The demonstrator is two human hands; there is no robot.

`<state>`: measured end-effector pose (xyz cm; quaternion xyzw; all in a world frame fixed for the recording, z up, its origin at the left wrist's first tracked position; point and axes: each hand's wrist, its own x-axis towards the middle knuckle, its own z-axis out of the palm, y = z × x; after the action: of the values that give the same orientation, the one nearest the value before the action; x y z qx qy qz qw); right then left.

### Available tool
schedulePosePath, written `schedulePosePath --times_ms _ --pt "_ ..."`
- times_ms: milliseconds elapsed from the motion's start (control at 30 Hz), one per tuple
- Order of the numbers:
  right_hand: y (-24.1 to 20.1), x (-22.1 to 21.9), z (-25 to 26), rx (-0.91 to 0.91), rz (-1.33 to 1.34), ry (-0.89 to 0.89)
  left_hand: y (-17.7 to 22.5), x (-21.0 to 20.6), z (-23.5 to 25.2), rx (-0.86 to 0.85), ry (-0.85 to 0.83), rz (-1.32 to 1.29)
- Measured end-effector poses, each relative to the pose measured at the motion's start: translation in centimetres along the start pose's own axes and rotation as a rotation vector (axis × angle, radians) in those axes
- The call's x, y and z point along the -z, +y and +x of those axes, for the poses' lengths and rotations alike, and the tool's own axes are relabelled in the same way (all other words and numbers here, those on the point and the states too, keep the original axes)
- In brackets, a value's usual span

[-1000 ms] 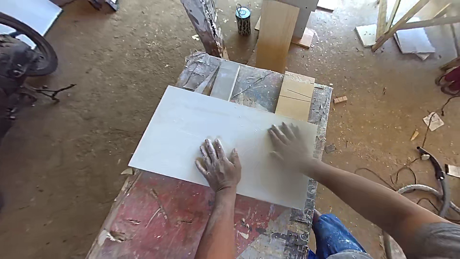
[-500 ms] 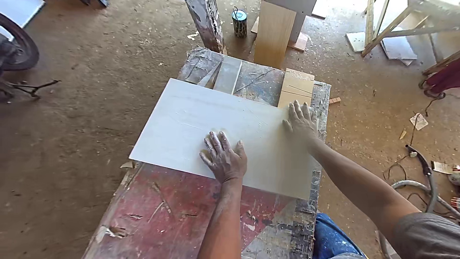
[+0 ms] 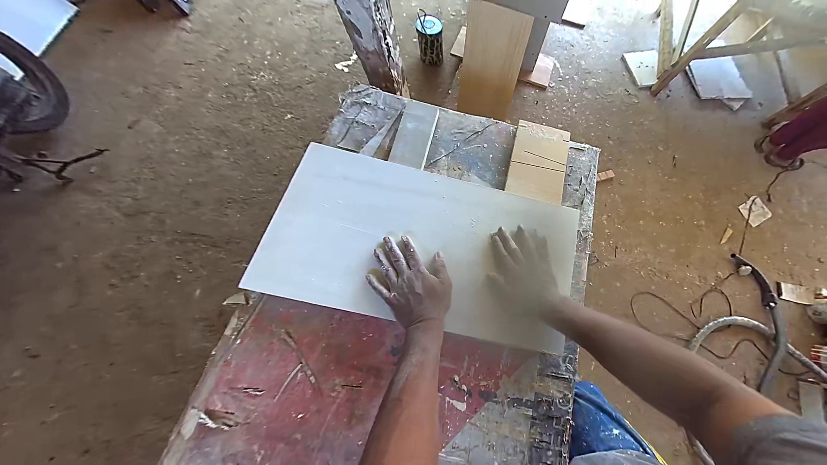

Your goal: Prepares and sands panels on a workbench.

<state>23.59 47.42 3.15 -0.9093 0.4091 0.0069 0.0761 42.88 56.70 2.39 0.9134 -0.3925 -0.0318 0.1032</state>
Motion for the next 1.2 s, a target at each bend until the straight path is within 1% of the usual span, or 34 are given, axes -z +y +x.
schedulePosePath --times_ms 67,133,167,200,233,267,300,333,367,400,433,500,533,567,600,667,700,733,767,800,900,933,967,1000,1067,1100,1133,1167,1200 --pt "1.5 0.1 3.1 -0.048 0.022 0.043 -0.2 0.0 0.1 -0.01 -0.015 0.003" --pt "3.4 1.0 6.9 -0.204 0.029 0.057 0.0 -0.2 0.2 -0.01 -0.009 0.003" --pt "3.6 0.9 6.9 -0.256 0.025 0.072 -0.1 -0.3 0.0 -0.01 -0.007 0.004" --pt "2.9 0.5 5.0 -0.266 0.015 0.102 -0.3 -0.3 -0.1 -0.01 -0.007 0.01" --pt "1.8 0.0 1.5 -0.246 0.006 0.135 -0.3 -0.3 0.0 -0.011 -0.001 0.01" --pt "0.5 -0.5 -2.6 -0.225 -0.008 0.127 -0.2 -0.3 0.1 -0.012 0.005 0.002" --pt "-0.5 -1.0 -6.5 -0.207 -0.01 0.086 -0.1 -0.3 0.2 -0.013 0.009 -0.014" --pt "-0.9 -1.2 -9.3 -0.199 -0.007 0.053 0.0 -0.3 0.1 -0.013 0.006 -0.024" --pt "-0.6 -1.1 -10.1 -0.206 -0.008 0.021 -0.1 -0.3 0.1 -0.011 0.003 -0.029" --pt "0.4 -0.8 -9.1 -0.231 -0.008 0.006 -0.2 -0.2 0.1 -0.012 0.001 -0.026" --pt "2.0 -0.4 -6.8 -0.283 0.004 0.004 -0.3 -0.2 0.1 -0.015 0.002 -0.018" --pt "6.2 0.8 -1.0 -0.446 0.011 0.048 -0.2 -0.4 0.1 -0.012 0.014 -0.01" --pt "7.6 1.4 1.3 -0.524 0.016 0.052 -0.2 -0.5 0.1 -0.005 0.016 -0.01" --pt "7.9 1.5 2.2 -0.563 0.01 0.052 -0.3 -0.3 0.1 0.002 0.009 -0.01" --pt "7.3 1.0 1.1 -0.553 0.0 0.072 -0.4 -0.2 0.0 0.0 -0.001 -0.013" --pt "4.3 -0.3 -4.5 -0.459 -0.022 0.118 -0.2 0.2 0.0 -0.014 -0.005 -0.032" --pt "2.7 -0.7 -7.3 -0.431 -0.028 0.08 0.0 0.3 0.0 -0.014 -0.004 -0.039" --pt "1.6 -0.7 -9.0 -0.422 -0.019 0.017 0.0 0.3 0.0 -0.01 -0.004 -0.041" --pt "1.5 -0.3 -9.2 -0.42 -0.001 -0.046 -0.1 0.3 0.0 -0.004 -0.007 -0.036" --pt "2.3 0.1 -7.8 -0.424 0.01 -0.077 -0.2 0.3 0.1 -0.003 -0.01 -0.029" --pt "7.5 1.0 0.1 -0.485 -0.009 0.019 -0.2 -0.1 0.2 -0.011 -0.009 -0.026" --pt "8.3 1.3 2.1 -0.505 -0.012 0.034 -0.2 -0.1 0.1 -0.008 -0.013 -0.028" --pt "8.2 1.3 2.6 -0.497 -0.014 0.041 -0.4 0.0 0.1 -0.004 -0.013 -0.028" --pt "7.0 0.9 1.3 -0.459 -0.013 0.056 -0.5 0.0 -0.1 -0.004 -0.017 -0.025" --pt "2.8 -0.3 -5.1 -0.314 -0.019 0.083 -0.3 0.0 0.1 -0.005 -0.008 -0.027" --pt "0.5 -0.9 -8.4 -0.238 -0.007 0.045 -0.2 0.1 0.1 -0.003 -0.011 -0.029" --pt "-1.1 -1.3 -10.5 -0.177 0.003 0.005 -0.3 0.1 0.0 -0.002 -0.015 -0.03" --pt "-1.4 -1.3 -10.9 -0.135 0.007 -0.011 -0.4 0.1 0.0 -0.005 -0.021 -0.029" --pt "-0.6 -1.3 -9.5 -0.112 -0.001 0.004 -0.5 0.0 0.1 -0.011 -0.024 -0.027"
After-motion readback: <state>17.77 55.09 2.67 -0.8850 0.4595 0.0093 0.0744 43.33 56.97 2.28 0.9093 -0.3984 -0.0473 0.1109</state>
